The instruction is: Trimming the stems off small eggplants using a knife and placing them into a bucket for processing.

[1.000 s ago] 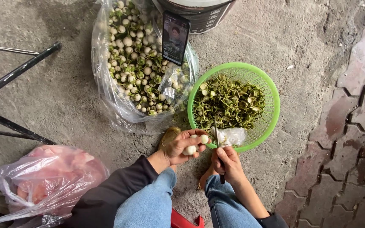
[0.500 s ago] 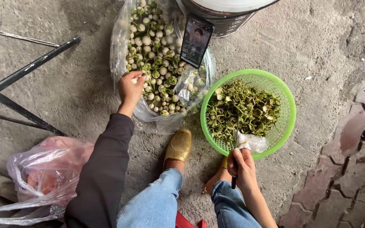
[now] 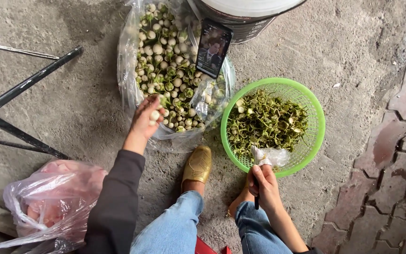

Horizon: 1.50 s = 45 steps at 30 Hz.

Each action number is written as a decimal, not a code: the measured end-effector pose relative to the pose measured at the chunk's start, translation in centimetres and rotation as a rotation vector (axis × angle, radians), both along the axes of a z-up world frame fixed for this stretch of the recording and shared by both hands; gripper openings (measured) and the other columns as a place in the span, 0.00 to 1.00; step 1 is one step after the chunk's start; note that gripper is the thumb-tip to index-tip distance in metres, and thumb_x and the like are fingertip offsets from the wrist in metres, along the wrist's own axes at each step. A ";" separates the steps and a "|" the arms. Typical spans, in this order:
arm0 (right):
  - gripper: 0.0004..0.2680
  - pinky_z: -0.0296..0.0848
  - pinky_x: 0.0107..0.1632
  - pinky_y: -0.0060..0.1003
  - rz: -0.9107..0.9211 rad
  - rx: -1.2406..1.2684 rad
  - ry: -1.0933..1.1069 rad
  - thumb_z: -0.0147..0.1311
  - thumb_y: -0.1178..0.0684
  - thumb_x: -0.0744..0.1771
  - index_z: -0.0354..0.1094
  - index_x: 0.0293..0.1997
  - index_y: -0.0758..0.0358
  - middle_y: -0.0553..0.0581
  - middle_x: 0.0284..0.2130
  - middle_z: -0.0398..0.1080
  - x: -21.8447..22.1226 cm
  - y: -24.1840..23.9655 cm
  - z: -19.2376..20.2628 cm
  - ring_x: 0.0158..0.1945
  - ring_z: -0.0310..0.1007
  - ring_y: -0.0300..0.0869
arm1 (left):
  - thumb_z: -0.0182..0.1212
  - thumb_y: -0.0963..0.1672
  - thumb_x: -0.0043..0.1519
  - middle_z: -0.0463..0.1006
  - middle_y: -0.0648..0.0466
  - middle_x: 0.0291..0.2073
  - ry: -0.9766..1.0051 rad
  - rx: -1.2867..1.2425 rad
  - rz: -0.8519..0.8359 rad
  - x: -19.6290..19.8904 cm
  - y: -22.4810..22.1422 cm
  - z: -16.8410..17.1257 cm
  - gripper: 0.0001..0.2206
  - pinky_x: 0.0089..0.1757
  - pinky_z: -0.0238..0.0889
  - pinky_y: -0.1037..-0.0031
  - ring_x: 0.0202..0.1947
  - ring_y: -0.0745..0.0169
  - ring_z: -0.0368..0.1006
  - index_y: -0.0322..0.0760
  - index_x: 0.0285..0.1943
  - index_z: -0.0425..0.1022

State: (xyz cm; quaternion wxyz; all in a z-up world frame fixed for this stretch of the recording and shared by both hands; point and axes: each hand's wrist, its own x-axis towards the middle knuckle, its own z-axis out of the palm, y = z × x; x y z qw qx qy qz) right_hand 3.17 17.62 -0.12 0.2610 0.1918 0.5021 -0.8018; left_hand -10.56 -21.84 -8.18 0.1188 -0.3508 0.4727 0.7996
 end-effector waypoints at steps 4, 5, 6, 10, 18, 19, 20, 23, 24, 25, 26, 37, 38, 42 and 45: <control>0.09 0.47 0.16 0.27 -0.021 0.040 -0.079 0.48 0.51 0.72 0.54 0.35 0.59 0.57 0.19 0.62 1.3 -0.1 -1.3 0.15 0.51 0.35 | 0.58 0.40 0.66 0.73 0.48 0.52 0.100 0.535 -0.070 2.5 4.7 1.1 0.11 0.24 0.67 0.85 0.32 0.66 0.72 0.38 0.57 0.75; 0.08 0.48 0.17 0.27 0.007 0.056 -0.075 0.49 0.52 0.72 0.54 0.38 0.59 0.57 0.19 0.62 1.5 0.0 -1.6 0.16 0.53 0.36 | 0.60 0.43 0.66 0.72 0.47 0.55 0.124 0.642 -0.141 3.0 6.3 1.5 0.12 0.25 0.67 0.85 0.32 0.67 0.72 0.37 0.57 0.75; 0.08 0.48 0.17 0.27 0.006 0.056 -0.073 0.49 0.52 0.72 0.54 0.38 0.59 0.57 0.19 0.62 1.3 -0.1 -1.3 0.16 0.53 0.36 | 0.60 0.43 0.66 0.72 0.47 0.55 0.125 0.643 -0.143 3.4 8.0 2.2 0.12 0.25 0.67 0.85 0.32 0.67 0.72 0.37 0.57 0.75; 0.11 0.50 0.15 0.26 0.147 -0.020 0.068 0.51 0.48 0.71 0.59 0.33 0.61 0.54 0.18 0.63 0.9 -0.6 -0.4 0.15 0.54 0.34 | 0.66 0.38 0.62 0.80 0.43 0.44 0.190 0.674 -0.310 5.8 14.1 3.6 0.10 0.22 0.68 0.83 0.28 0.67 0.75 0.37 0.51 0.77; 0.12 0.52 0.14 0.26 0.204 -0.013 0.106 0.51 0.47 0.71 0.59 0.31 0.62 0.53 0.16 0.62 1.3 -0.1 -0.7 0.13 0.54 0.34 | 0.75 0.42 0.55 0.82 0.55 0.41 0.081 0.389 -0.460 9.6 18.9 5.7 0.16 0.21 0.65 0.84 0.26 0.72 0.75 0.38 0.51 0.80; 0.09 0.55 0.15 0.27 0.218 0.016 0.111 0.50 0.49 0.71 0.60 0.42 0.65 0.54 0.16 0.62 1.7 0.1 -1.0 0.14 0.56 0.36 | 0.76 0.43 0.54 0.83 0.54 0.39 0.112 0.382 -0.475 9.5 18.7 5.9 0.17 0.21 0.66 0.85 0.24 0.74 0.73 0.37 0.51 0.80; 0.10 0.57 0.16 0.28 0.231 0.045 0.115 0.49 0.52 0.71 0.61 0.52 0.68 0.55 0.17 0.62 2.0 0.4 -1.3 0.15 0.57 0.37 | 0.77 0.44 0.53 0.83 0.54 0.36 0.142 0.375 -0.490 9.5 18.6 6.1 0.18 0.22 0.67 0.85 0.23 0.76 0.70 0.36 0.51 0.81; 0.10 0.62 0.21 0.29 0.327 0.280 0.329 0.51 0.48 0.70 0.62 0.34 0.63 0.51 0.17 0.65 0.9 0.6 -0.1 0.18 0.63 0.37 | 0.74 0.43 0.55 0.83 0.45 0.50 0.269 0.236 -0.542 9.4 18.7 6.5 0.18 0.47 0.77 0.77 0.48 0.57 0.82 0.33 0.53 0.79; 0.10 0.62 0.21 0.29 0.325 0.281 0.328 0.51 0.48 0.70 0.62 0.34 0.63 0.51 0.17 0.65 1.1 0.9 -0.5 0.18 0.63 0.37 | 0.74 0.43 0.55 0.83 0.45 0.50 0.269 0.237 -0.544 9.3 18.7 7.1 0.18 0.47 0.77 0.77 0.48 0.57 0.82 0.33 0.53 0.79; 0.09 0.58 0.23 0.29 0.318 0.374 0.380 0.53 0.49 0.70 0.63 0.35 0.61 0.47 0.18 0.61 1.2 1.1 -0.9 0.20 0.59 0.35 | 0.73 0.46 0.56 0.83 0.52 0.40 0.299 0.128 -0.596 9.3 18.6 7.6 0.18 0.34 0.66 0.83 0.34 0.70 0.72 0.33 0.53 0.80; 0.08 0.54 0.25 0.30 0.310 0.466 0.430 0.56 0.49 0.69 0.64 0.35 0.58 0.44 0.20 0.58 1.4 1.4 -1.3 0.22 0.55 0.33 | 0.72 0.49 0.57 0.84 0.59 0.29 0.329 0.018 -0.646 9.2 18.5 8.1 0.19 0.21 0.55 0.88 0.19 0.83 0.62 0.34 0.52 0.81; 0.02 0.62 0.19 0.26 0.133 0.382 0.530 0.59 0.62 0.67 0.71 0.40 0.69 0.52 0.11 0.65 1.3 0.6 -1.6 0.15 0.61 0.34 | 0.77 0.42 0.54 0.84 0.52 0.26 0.260 0.052 -0.481 9.2 19.9 9.8 0.16 0.29 0.69 0.87 0.25 0.77 0.73 0.27 0.48 0.82; 0.03 0.63 0.19 0.27 0.127 0.429 0.567 0.60 0.61 0.66 0.71 0.39 0.68 0.53 0.10 0.65 1.3 0.6 -1.7 0.15 0.61 0.35 | 0.76 0.42 0.55 0.83 0.53 0.24 0.245 0.073 -0.475 9.2 20.0 9.6 0.15 0.26 0.69 0.89 0.21 0.78 0.73 0.27 0.48 0.82; 0.07 0.59 0.17 0.26 0.049 0.211 0.356 0.55 0.64 0.68 0.67 0.50 0.67 0.52 0.13 0.63 1.6 -0.1 -2.3 0.15 0.58 0.34 | 0.77 0.42 0.54 0.80 0.55 0.21 0.258 0.016 -0.484 9.7 20.4 9.6 0.13 0.21 0.67 0.87 0.18 0.76 0.72 0.29 0.44 0.83; 0.06 0.56 0.15 0.22 -0.130 -0.008 0.184 0.47 0.62 0.70 0.62 0.53 0.64 0.50 0.15 0.59 2.0 -0.6 -3.3 0.15 0.57 0.32 | 0.79 0.39 0.51 0.79 0.52 0.25 0.404 -0.047 -0.519 10.4 21.0 8.9 0.15 0.29 0.72 0.77 0.30 0.74 0.71 0.31 0.48 0.85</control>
